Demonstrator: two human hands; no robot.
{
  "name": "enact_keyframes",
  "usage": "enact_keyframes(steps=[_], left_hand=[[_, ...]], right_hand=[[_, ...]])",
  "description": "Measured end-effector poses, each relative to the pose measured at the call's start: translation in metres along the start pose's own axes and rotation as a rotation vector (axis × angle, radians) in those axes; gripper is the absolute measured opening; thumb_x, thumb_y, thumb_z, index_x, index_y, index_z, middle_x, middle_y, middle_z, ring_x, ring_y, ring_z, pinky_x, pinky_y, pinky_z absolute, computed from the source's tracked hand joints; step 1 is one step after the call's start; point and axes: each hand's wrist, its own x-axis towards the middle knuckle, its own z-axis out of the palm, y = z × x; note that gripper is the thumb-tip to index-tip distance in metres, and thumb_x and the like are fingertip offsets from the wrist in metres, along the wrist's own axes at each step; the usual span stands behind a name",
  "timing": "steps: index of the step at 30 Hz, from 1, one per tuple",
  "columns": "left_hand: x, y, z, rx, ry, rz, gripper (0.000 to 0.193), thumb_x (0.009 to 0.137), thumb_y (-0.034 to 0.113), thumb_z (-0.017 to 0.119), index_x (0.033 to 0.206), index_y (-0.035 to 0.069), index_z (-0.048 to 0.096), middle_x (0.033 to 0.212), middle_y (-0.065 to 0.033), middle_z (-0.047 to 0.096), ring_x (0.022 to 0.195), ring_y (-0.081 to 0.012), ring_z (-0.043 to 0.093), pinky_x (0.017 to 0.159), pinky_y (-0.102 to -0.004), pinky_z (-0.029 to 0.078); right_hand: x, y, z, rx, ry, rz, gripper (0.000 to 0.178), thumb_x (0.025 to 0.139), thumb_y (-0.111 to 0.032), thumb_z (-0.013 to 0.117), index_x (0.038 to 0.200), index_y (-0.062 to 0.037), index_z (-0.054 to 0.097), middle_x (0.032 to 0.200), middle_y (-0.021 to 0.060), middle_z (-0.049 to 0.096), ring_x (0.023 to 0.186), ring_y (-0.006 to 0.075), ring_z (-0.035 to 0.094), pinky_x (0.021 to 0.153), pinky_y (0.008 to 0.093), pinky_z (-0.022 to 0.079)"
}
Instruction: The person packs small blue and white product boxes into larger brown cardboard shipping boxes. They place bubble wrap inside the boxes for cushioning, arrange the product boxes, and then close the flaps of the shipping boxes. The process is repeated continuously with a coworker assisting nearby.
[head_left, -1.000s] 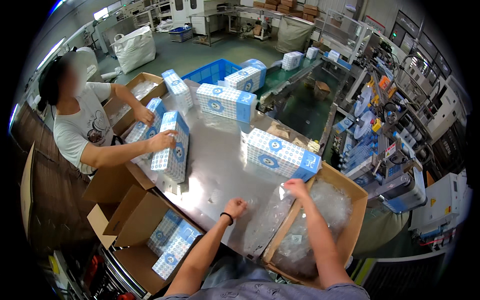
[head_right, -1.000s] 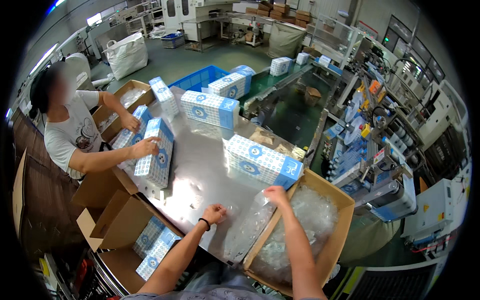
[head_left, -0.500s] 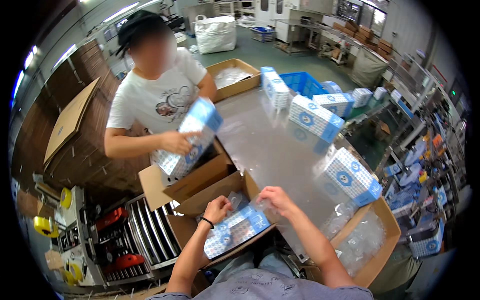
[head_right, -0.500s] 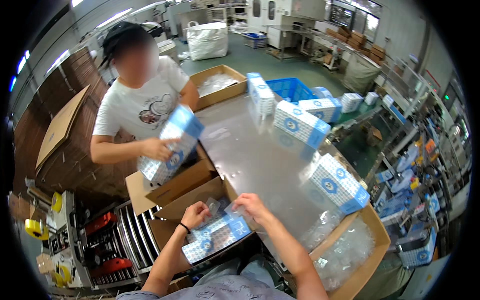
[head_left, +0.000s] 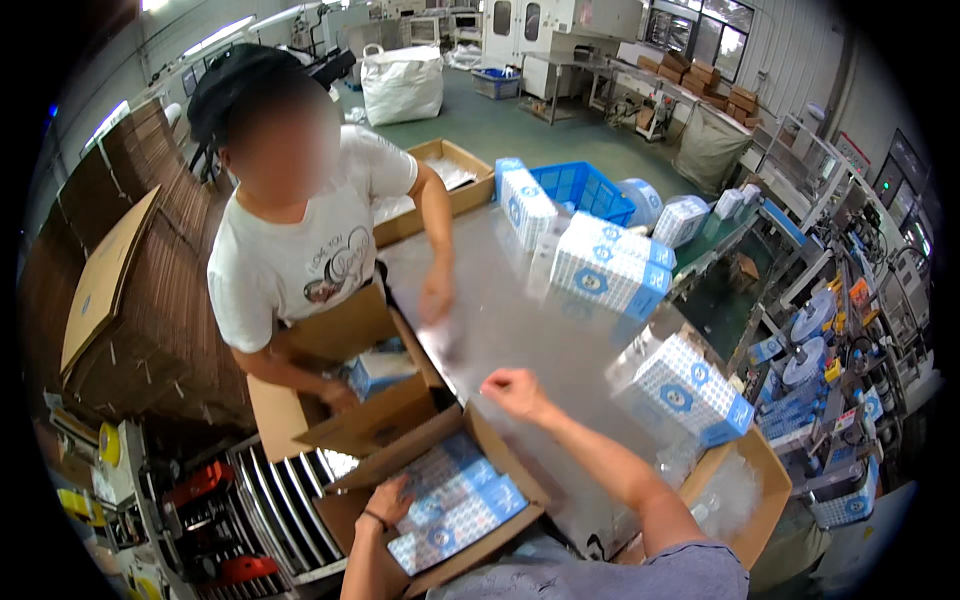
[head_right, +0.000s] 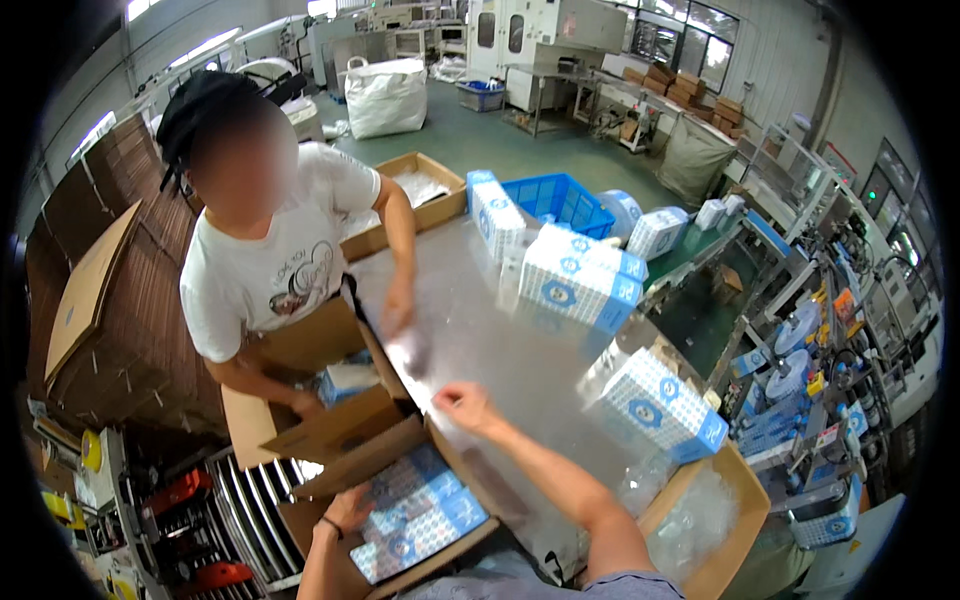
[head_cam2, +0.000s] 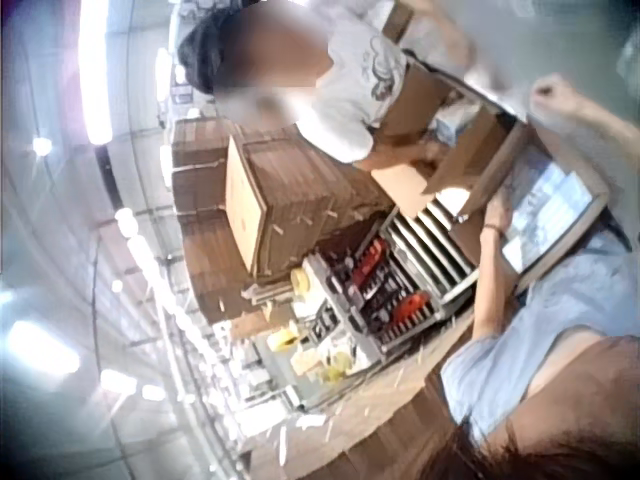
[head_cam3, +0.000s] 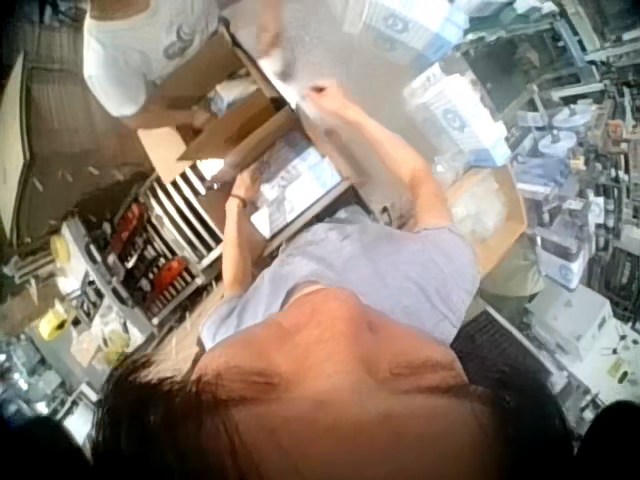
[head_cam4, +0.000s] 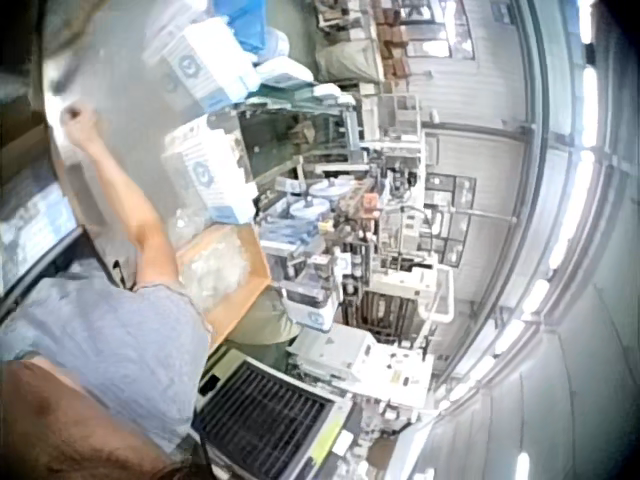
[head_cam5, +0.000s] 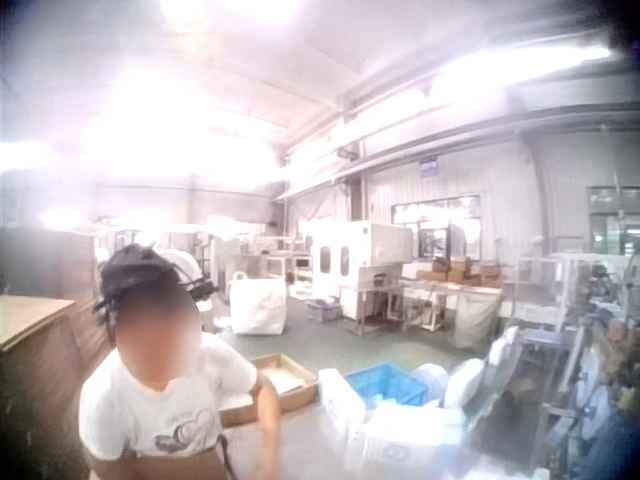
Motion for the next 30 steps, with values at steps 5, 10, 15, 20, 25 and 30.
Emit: enact_keyframes(steps=[5, 10, 15, 20, 25, 30], left_hand=[[0.004, 0.052, 0.003, -0.296, -0.101, -0.034, 0.044, 0.091, 0.028, 0.069, 0.125, 0.001, 0.062, 0.117, -0.0169, 0.070, 0.102, -0.0299, 0.070, 0.090, -0.0383, 0.055], [0.010, 0.089, 0.012, -0.438, -0.135, -0.042, 0.039, 0.096, 0.016, 0.062, 0.132, 0.001, 0.057, 0.120, -0.0124, 0.069, 0.106, -0.0217, 0.067, 0.087, -0.0339, 0.054], [0.042, 0.128, 0.026, -0.619, -0.225, -0.064, 0.040, 0.096, 0.014, 0.060, 0.133, 0.000, 0.056, 0.118, -0.0122, 0.068, 0.104, -0.0211, 0.067, 0.085, -0.0329, 0.054], [0.074, 0.157, 0.040, -0.703, -0.315, -0.051, 0.038, 0.097, 0.016, 0.058, 0.131, -0.001, 0.058, 0.116, -0.0135, 0.069, 0.105, -0.0211, 0.067, 0.086, -0.0338, 0.054], [0.079, 0.172, 0.030, -0.377, -0.358, -0.001, 0.035, 0.098, 0.021, 0.061, 0.122, -0.004, 0.063, 0.107, -0.0168, 0.072, 0.098, -0.0218, 0.070, 0.083, -0.0335, 0.055], [0.077, 0.183, 0.027, -0.545, -0.360, -0.070, 0.028, 0.100, 0.017, 0.059, 0.117, -0.005, 0.064, 0.099, -0.0145, 0.072, 0.087, -0.0200, 0.071, 0.076, -0.0316, 0.056]], right_hand=[[0.097, 0.119, -0.233, -0.622, 0.632, -0.153, 0.042, 0.070, -0.021, 0.081, 0.105, -0.0030, 0.066, 0.107, 0.0160, 0.065, 0.104, 0.0362, 0.060, 0.093, 0.0434, 0.048], [0.108, 0.203, -0.341, -0.670, 0.782, 0.106, 0.049, 0.068, -0.010, 0.073, 0.116, -0.0054, 0.064, 0.114, 0.0176, 0.062, 0.107, 0.0362, 0.059, 0.095, 0.0414, 0.049], [0.077, 0.220, -0.379, -0.616, 0.904, 0.131, 0.033, 0.070, -0.004, 0.069, 0.102, -0.0074, 0.066, 0.103, 0.0129, 0.062, 0.097, 0.0321, 0.061, 0.087, 0.0407, 0.050], [0.023, 0.233, -0.424, -0.701, 0.912, 0.156, 0.026, 0.073, -0.003, 0.071, 0.099, -0.0073, 0.068, 0.099, 0.0106, 0.064, 0.095, 0.0272, 0.064, 0.085, 0.0372, 0.052], [-0.045, 0.182, -0.414, -0.295, 0.444, 0.311, 0.069, 0.079, -0.035, 0.083, 0.134, -0.0049, 0.055, 0.126, 0.0155, 0.061, 0.114, 0.0234, 0.060, 0.098, 0.0369, 0.049], [-0.154, 0.136, -0.355, -0.850, -0.004, 0.350, 0.138, 0.053, -0.047, 0.093, 0.160, -0.0274, 0.008, 0.148, 0.0205, 0.041, 0.138, 0.0391, 0.039, 0.108, 0.0624, 0.029]])
